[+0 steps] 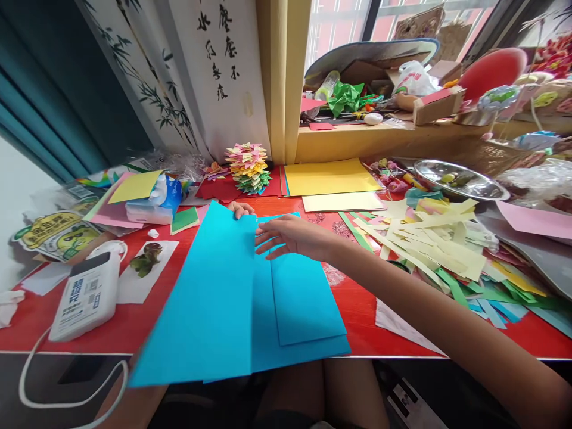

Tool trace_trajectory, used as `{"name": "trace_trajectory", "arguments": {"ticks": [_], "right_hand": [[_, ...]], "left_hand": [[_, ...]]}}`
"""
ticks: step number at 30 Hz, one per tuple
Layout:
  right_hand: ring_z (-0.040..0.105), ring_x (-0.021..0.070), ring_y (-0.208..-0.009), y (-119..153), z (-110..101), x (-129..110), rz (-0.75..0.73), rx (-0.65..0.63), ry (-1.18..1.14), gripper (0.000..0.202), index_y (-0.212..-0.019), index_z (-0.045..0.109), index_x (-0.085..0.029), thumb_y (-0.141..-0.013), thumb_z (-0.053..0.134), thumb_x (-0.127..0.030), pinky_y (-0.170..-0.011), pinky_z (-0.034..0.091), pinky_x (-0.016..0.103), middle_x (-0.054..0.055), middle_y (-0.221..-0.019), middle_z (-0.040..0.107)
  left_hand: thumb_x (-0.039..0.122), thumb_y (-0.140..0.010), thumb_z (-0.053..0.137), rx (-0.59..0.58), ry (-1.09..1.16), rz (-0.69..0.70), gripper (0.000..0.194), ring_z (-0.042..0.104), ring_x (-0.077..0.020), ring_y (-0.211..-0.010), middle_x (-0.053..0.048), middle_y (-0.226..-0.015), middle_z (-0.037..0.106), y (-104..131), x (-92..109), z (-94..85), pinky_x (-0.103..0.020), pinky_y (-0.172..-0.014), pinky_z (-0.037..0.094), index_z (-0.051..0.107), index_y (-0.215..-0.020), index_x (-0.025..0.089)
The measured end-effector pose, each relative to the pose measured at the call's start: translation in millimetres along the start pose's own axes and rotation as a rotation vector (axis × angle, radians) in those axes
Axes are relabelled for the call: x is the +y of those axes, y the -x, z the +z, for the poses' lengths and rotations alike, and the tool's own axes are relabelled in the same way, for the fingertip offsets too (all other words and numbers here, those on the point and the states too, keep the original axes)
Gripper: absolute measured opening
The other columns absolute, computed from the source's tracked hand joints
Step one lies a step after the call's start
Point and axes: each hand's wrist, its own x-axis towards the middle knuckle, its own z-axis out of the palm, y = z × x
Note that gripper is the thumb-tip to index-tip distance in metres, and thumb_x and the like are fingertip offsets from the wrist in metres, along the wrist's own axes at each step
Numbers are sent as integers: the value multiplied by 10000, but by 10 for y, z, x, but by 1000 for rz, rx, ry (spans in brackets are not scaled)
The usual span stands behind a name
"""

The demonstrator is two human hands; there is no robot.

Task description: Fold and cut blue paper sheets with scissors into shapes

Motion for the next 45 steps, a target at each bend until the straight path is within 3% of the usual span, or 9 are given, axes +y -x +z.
{"name": "trace_trajectory", "arguments": {"ticks": [3,8,11,15,21,31,39,42,45], "right_hand": [[610,149,-756,137,-51,115,33,115,67,335,-870,548,-157,-780,602,-475,-617,540,270,73,-920,611],[584,130,-639,240,-142,315,75,293,508,249,-668,460,-177,-784,586,-359,-498,444,215,22,-720,578],[573,137,-539,285,-232,422,98,341,624,269,-638,404,-193,-819,525,-351,-456,420,232,8,-618,548],[512,153,-381,353,-282,561,131,343,825,311,-632,392,-207,-875,413,-400,-420,372,264,-2,-451,506],[540,173,-481,362,-313,601,115,463,1094,271,-682,474,-181,-899,392,-321,-477,290,260,31,-509,549],[600,210,-687,309,-490,624,109,481,1243,306,-759,608,-147,-872,459,-389,-509,286,250,98,-731,646],[606,226,-700,306,-521,664,71,512,1257,299,-791,642,-142,-860,487,-389,-521,295,263,107,-735,657],[611,235,-732,321,-511,670,55,528,1233,279,-805,642,-145,-848,509,-386,-536,315,267,107,-773,666],[611,234,-755,348,-523,675,45,568,1194,314,-931,614,-143,-848,505,-426,-550,354,271,100,-829,667]], "left_hand": [[429,-722,527,-77,-75,105,274,536,-237,-915,-48,-775,545,58,-139,139,-381,-787,437,388,-629,211],[314,-775,494,-246,-333,187,92,514,-214,-955,-52,-969,566,158,-305,151,-349,-844,421,533,-793,233],[221,-782,495,-322,-521,228,166,472,-229,-1044,-66,-1062,544,166,-342,94,-364,-934,362,586,-921,226],[228,-835,448,-346,-725,263,212,435,-259,-1065,-85,-1045,542,109,-404,66,-410,-977,304,619,-958,208],[290,-898,373,-357,-857,274,265,454,-232,-1015,-75,-1023,556,77,-420,100,-404,-953,323,617,-927,190],[306,-764,584,-414,-778,134,115,463,-250,-1028,-53,-974,572,149,-266,158,-429,-944,328,566,-769,192],[307,-687,636,-494,-475,-40,368,564,-186,-872,-51,-957,592,183,-192,171,-333,-780,463,536,-1016,177],[273,-692,627,-482,-361,-48,373,566,-186,-939,-65,-1080,579,191,-176,174,-321,-800,468,544,-1044,181],[237,-703,618,-429,-276,-21,312,556,-174,-970,-50,-1046,591,193,-172,179,-314,-860,444,563,-1004,177]]}}
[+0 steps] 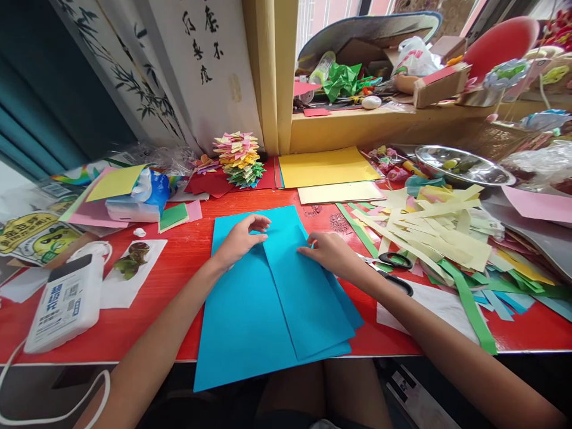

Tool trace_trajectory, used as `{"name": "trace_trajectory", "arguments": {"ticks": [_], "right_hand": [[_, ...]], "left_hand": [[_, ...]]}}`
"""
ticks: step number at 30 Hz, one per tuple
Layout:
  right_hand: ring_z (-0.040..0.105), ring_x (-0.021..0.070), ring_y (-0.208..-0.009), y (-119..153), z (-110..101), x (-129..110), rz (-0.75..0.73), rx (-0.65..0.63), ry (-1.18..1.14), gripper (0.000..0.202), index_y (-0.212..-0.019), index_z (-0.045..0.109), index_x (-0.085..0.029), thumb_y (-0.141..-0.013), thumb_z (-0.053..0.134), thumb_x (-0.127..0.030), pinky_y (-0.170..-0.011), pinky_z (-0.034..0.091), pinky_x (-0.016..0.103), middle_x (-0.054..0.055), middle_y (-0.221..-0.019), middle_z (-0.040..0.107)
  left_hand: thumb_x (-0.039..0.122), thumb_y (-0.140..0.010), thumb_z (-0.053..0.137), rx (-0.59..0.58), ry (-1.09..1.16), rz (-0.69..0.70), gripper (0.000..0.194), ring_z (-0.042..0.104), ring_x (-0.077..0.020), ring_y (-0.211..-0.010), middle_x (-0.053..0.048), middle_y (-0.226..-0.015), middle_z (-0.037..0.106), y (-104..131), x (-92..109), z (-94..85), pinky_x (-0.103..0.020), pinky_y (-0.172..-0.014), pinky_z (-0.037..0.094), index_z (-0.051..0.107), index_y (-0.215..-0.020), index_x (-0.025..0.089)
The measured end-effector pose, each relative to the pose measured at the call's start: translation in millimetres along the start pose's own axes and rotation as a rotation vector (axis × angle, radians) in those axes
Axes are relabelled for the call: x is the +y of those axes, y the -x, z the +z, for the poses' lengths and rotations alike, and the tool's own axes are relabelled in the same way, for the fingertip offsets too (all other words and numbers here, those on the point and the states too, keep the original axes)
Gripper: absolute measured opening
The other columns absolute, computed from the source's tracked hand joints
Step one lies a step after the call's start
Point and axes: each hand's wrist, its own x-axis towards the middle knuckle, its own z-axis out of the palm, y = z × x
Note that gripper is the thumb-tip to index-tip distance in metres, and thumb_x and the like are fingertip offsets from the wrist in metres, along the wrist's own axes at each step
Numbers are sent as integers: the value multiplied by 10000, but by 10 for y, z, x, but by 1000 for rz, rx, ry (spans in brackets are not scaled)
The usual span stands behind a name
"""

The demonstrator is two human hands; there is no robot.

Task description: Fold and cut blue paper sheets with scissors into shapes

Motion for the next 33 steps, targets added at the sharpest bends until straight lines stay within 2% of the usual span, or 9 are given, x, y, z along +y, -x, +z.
{"name": "trace_trajectory", "arguments": {"ticks": [3,5,6,10,12,14,17,25,33], "right_hand": [[602,235,-845,1,-21,55,23,157,-142,440,-1133,515,-136,-831,528,-455,-612,420,291,119,-985,639],[583,235,-953,-7,-39,91,-2,237,-358,527,-1212,467,-147,-799,579,-454,-698,462,307,128,-1099,600],[575,233,-993,-10,-48,102,-29,212,-493,531,-1219,476,-160,-791,592,-453,-739,474,313,122,-1130,591],[631,223,-914,0,-72,82,-96,-149,-980,359,-1056,618,-183,-814,566,-443,-771,515,342,84,-1033,661],[651,219,-845,13,-73,59,-77,-183,-1097,321,-995,651,-176,-804,587,-427,-748,530,350,76,-967,685],[657,218,-822,22,-71,51,-54,-117,-1136,316,-971,668,-177,-780,621,-424,-729,538,342,66,-936,696],[662,221,-818,22,-68,66,-47,-68,-1144,320,-935,682,-173,-759,641,-437,-713,542,329,58,-918,704],[661,216,-837,25,-62,69,-27,-69,-1126,325,-963,668,-177,-783,610,-442,-732,546,324,56,-934,701],[641,180,-730,24,-56,77,-17,-31,-1101,325,-797,643,-169,-779,594,-490,-605,514,254,30,-772,674]], "left_hand": [[232,-710,630,69,64,38,271,551,-162,-967,-39,-1015,596,3,17,2,-304,-879,435,575,-969,174],[228,-708,650,128,139,81,250,553,-158,-962,-32,-1000,600,10,43,1,-292,-870,440,586,-945,176],[222,-704,661,161,179,105,241,554,-156,-955,-29,-984,602,15,59,0,-287,-865,443,593,-931,177],[202,-691,691,245,274,149,231,556,-151,-949,-23,-953,608,40,123,-8,-285,-888,437,613,-908,178],[204,-693,693,227,292,136,259,548,-160,-998,-31,-1001,612,51,143,-11,-288,-911,429,620,-940,183],[211,-696,694,193,291,115,292,536,-164,-1031,-33,-1052,605,60,153,-13,-277,-906,434,626,-980,193],[234,-699,694,168,265,78,342,551,-146,-945,-18,-995,600,70,154,-13,-252,-834,465,627,-1034,219],[303,-710,670,174,132,85,349,551,-162,-926,-27,-994,603,93,148,-1,-265,-832,469,626,-1045,212],[310,-735,655,182,71,126,326,558,-158,-909,-26,-971,602,97,159,9,-250,-804,473,626,-1045,215]]}}
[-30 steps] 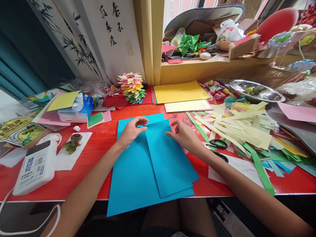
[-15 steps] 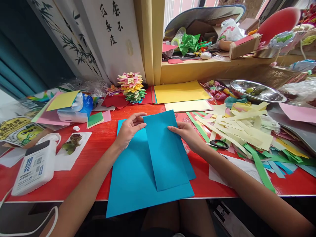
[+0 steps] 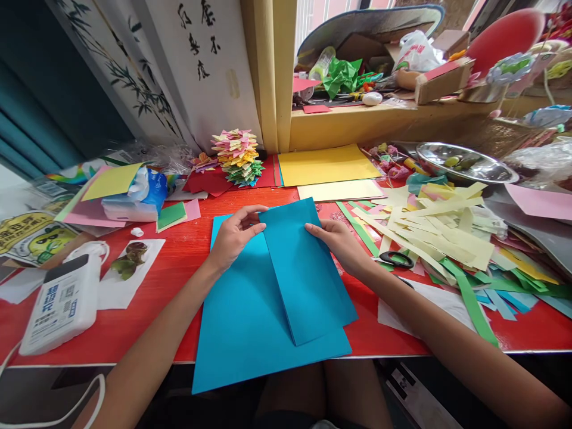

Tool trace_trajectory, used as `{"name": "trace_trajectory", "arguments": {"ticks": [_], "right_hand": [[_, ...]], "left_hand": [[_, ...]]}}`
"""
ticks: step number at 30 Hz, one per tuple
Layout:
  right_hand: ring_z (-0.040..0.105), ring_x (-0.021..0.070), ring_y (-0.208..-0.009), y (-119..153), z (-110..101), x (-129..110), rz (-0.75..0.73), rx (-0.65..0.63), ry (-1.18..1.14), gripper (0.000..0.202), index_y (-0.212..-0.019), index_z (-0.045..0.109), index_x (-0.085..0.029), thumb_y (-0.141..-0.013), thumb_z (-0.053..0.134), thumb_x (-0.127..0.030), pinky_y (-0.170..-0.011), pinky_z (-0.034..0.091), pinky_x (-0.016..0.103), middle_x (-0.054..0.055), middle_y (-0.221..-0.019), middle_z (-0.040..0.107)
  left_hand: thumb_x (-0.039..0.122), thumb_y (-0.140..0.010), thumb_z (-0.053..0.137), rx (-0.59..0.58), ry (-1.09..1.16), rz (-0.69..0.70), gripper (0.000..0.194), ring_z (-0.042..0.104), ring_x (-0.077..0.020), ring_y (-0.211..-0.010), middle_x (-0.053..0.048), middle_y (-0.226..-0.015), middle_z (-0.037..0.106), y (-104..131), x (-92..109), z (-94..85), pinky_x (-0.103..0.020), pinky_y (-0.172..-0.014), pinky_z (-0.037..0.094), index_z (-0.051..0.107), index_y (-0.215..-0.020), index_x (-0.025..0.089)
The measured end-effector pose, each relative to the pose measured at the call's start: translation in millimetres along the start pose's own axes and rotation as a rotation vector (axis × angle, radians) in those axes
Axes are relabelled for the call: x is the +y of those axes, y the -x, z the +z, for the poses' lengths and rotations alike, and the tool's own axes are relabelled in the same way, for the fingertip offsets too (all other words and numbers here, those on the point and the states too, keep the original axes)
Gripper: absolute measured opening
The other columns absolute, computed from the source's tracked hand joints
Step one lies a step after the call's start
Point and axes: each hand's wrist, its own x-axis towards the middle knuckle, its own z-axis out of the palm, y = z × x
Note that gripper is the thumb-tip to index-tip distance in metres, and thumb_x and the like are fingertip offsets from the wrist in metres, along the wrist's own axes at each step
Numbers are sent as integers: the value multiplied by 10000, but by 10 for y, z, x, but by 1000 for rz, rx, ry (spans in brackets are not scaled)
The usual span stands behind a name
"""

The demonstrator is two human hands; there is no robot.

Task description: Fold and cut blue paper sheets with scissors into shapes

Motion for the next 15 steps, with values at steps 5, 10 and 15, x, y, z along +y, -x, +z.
{"name": "trace_trajectory", "arguments": {"ticks": [5,10,15], "right_hand": [[650,189,-759,15,6,-31,9,-17,-21,313,-836,650,-174,-793,583,-477,-651,530,275,40,-824,686],[656,201,-870,20,10,-52,-3,-118,-72,300,-1025,645,-195,-809,595,-397,-783,539,328,56,-998,685],[664,216,-852,17,9,-25,16,-113,-57,297,-1036,653,-191,-816,591,-379,-773,548,361,69,-1000,692]], "left_hand": [[314,-735,653,13,-10,-4,341,564,-164,-919,-29,-985,610,10,9,7,-259,-807,477,631,-1060,215],[279,-723,661,109,64,-11,350,555,-162,-958,-38,-1052,623,-24,-11,-13,-263,-843,469,640,-1062,191],[262,-705,675,147,213,-113,486,586,-146,-882,-25,-942,627,-55,3,-26,-258,-774,489,559,-1171,188]]}}
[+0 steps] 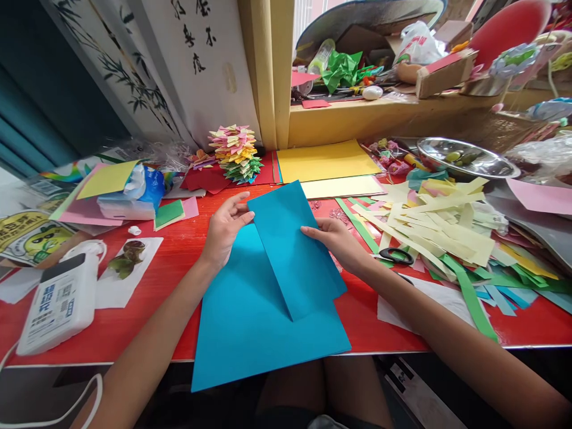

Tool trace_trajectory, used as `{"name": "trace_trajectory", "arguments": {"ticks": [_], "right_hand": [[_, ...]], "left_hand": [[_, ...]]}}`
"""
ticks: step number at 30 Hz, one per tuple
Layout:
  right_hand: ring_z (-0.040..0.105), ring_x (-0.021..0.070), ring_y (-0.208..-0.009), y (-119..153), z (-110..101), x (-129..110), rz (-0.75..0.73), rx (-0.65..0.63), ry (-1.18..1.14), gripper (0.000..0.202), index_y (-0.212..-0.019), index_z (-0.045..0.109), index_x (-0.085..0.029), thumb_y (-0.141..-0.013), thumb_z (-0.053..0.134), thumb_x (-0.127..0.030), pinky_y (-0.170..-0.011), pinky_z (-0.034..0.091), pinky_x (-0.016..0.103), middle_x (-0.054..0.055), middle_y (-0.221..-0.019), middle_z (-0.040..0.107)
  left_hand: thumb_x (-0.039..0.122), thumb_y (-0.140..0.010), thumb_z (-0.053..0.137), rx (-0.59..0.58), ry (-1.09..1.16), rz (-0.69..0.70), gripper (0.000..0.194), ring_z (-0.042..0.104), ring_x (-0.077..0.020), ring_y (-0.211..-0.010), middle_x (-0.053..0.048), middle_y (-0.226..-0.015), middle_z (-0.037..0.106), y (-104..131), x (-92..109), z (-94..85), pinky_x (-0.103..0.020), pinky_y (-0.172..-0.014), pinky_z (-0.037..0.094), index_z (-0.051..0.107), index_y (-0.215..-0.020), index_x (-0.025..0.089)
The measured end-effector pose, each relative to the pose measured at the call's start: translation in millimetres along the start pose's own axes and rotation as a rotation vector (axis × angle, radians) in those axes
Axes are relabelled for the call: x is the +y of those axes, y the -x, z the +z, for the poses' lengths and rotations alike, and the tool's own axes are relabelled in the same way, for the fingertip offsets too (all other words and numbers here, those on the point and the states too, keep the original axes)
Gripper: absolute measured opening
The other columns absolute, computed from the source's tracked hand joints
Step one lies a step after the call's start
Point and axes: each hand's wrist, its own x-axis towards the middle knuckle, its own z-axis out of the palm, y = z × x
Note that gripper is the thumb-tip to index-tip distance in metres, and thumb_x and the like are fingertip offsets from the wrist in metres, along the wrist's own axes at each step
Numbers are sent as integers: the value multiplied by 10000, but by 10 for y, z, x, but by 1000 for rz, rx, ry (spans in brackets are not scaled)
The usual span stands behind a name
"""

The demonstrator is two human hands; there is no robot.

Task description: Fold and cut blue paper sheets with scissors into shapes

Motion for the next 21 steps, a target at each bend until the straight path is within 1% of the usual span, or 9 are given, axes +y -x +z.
{"name": "trace_trajectory", "arguments": {"ticks": [2,3,5,6,7,9,13,17,21], "right_hand": [[659,221,-884,0,-5,0,-29,50,1,293,-1049,648,-214,-829,570,-390,-781,547,359,55,-1039,684],[655,226,-903,0,-9,-4,-43,76,5,294,-1053,647,-222,-835,558,-397,-785,546,359,49,-1056,680],[646,238,-935,-2,-17,-15,-65,114,13,303,-1067,642,-230,-845,539,-408,-786,546,366,41,-1081,672],[643,241,-945,-5,-21,-20,-70,118,12,304,-1073,640,-233,-846,537,-407,-788,545,369,38,-1088,669],[641,240,-951,-8,-24,-23,-73,111,2,300,-1076,640,-237,-844,541,-399,-793,544,370,34,-1090,668],[643,234,-952,-17,-29,-22,-68,80,-28,282,-1069,648,-248,-829,569,-373,-809,539,370,25,-1085,671],[647,243,-943,-29,-32,-2,-39,72,-30,265,-1036,670,-242,-801,605,-347,-832,530,399,29,-1059,682],[634,237,-978,-23,-23,6,-68,84,8,277,-1070,648,-252,-825,564,-351,-825,529,377,18,-1105,665],[632,228,-989,-22,-18,18,-76,89,32,280,-1080,636,-250,-838,538,-352,-806,531,349,15,-1118,660]], "left_hand": [[290,-693,691,-109,34,-121,535,614,-149,-782,-14,-856,633,15,5,22,-293,-729,509,528,-1191,184],[308,-677,707,-181,24,-178,517,622,-155,-730,-13,-812,638,28,5,36,-313,-706,516,549,-1149,170],[342,-644,735,-297,-20,-246,413,621,-163,-643,-13,-723,640,53,3,65,-336,-668,522,609,-982,141],[353,-635,741,-324,-42,-256,363,617,-163,-619,-12,-689,637,62,2,76,-340,-658,522,620,-899,135],[361,-634,741,-326,-55,-252,330,613,-163,-609,-11,-669,634,68,1,84,-339,-654,522,621,-842,135],[374,-645,732,-272,-58,-227,302,609,-156,-608,-7,-657,630,68,-2,88,-330,-656,522,619,-800,140],[389,-657,723,-181,-50,-189,309,616,-158,-637,-14,-695,644,50,-30,80,-326,-673,526,625,-816,143],[402,-650,729,-218,-62,-210,396,631,-174,-667,-10,-736,662,59,-80,103,-327,-675,525,610,-940,160],[421,-652,724,-273,-91,-209,368,622,-168,-654,-2,-693,649,83,-83,142,-319,-681,511,615,-879,152]]}}
